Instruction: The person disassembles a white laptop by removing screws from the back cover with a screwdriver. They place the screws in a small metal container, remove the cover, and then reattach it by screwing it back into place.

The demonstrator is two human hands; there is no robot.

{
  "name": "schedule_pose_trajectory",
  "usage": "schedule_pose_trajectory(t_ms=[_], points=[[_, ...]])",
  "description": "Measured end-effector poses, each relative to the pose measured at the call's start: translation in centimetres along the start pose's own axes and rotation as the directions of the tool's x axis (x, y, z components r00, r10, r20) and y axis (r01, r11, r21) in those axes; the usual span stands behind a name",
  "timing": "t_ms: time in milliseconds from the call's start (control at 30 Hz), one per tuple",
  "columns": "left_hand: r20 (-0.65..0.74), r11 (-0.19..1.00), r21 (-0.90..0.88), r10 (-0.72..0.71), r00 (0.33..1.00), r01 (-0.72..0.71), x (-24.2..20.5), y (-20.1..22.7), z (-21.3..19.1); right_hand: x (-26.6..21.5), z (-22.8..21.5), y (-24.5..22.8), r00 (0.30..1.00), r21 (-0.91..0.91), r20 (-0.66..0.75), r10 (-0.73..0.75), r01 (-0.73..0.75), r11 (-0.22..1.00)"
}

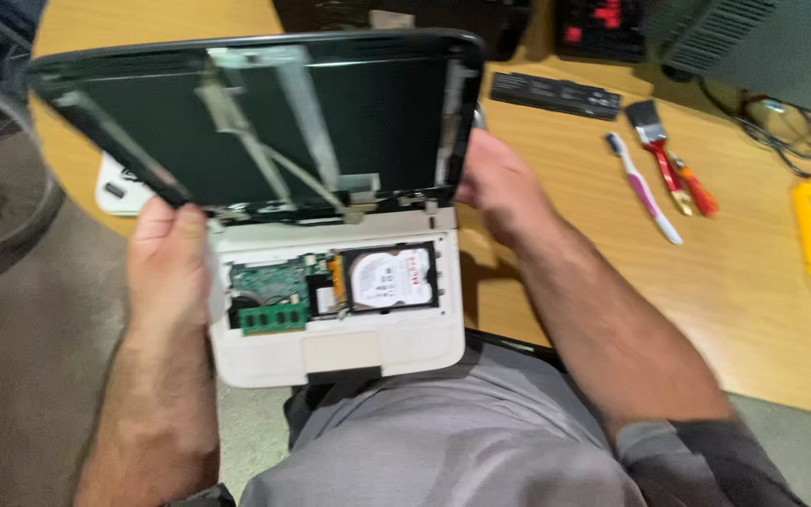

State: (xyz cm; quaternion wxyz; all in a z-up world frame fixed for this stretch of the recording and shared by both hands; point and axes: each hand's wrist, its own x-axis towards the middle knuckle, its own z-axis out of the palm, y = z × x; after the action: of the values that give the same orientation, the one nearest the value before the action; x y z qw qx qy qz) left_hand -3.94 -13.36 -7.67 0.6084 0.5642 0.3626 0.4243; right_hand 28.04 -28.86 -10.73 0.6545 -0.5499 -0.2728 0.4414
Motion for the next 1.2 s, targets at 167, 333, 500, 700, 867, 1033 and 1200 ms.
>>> schedule_pose_trajectory(t_ms=[167, 333, 500, 700, 867, 1033, 1200], points=[[0.1, 0.994, 0.023, -0.109, 0.989, 0.107, 0.9, -3.8, 9.6, -11.8, -9.6, -2.6, 0.993, -0.072, -0.096, -0.073, 0.067, 0.995], [0.285, 0.991, -0.028, -0.119, 0.951, 0.132, -0.5, -5.2, 20.3, -17.1, -14.0, -1.6, 0.963, -0.229, -0.207, -0.171, 0.123, 0.966], [0.404, 0.997, 0.025, -0.078, 0.911, 0.074, -2.2, -2.9, 25.8, -18.4, -16.0, -2.7, 0.917, -0.468, -0.289, -0.274, 0.115, 0.876], [0.415, 0.998, 0.02, -0.069, 0.907, 0.066, -1.0, -6.4, 26.3, -17.6, -16.9, -1.9, 0.925, -0.487, -0.308, -0.221, 0.047, 0.872], [0.446, 0.992, 0.123, -0.07, 0.892, 0.017, 0.8, -7.4, 25.3, -16.6, -18.1, -0.1, 0.932, -0.514, -0.267, -0.246, 0.079, 0.854], [0.57, 0.869, 0.468, -0.159, 0.806, -0.16, 4.3, -6.9, 24.2, -16.7, -17.5, -1.2, 0.932, -0.574, -0.278, -0.235, 0.035, 0.818], [0.663, 0.736, 0.609, -0.267, 0.7, -0.296, 7.5, -8.0, 23.2, -16.5, -19.3, 0.4, 0.938, -0.626, -0.276, -0.209, -0.01, 0.78]])
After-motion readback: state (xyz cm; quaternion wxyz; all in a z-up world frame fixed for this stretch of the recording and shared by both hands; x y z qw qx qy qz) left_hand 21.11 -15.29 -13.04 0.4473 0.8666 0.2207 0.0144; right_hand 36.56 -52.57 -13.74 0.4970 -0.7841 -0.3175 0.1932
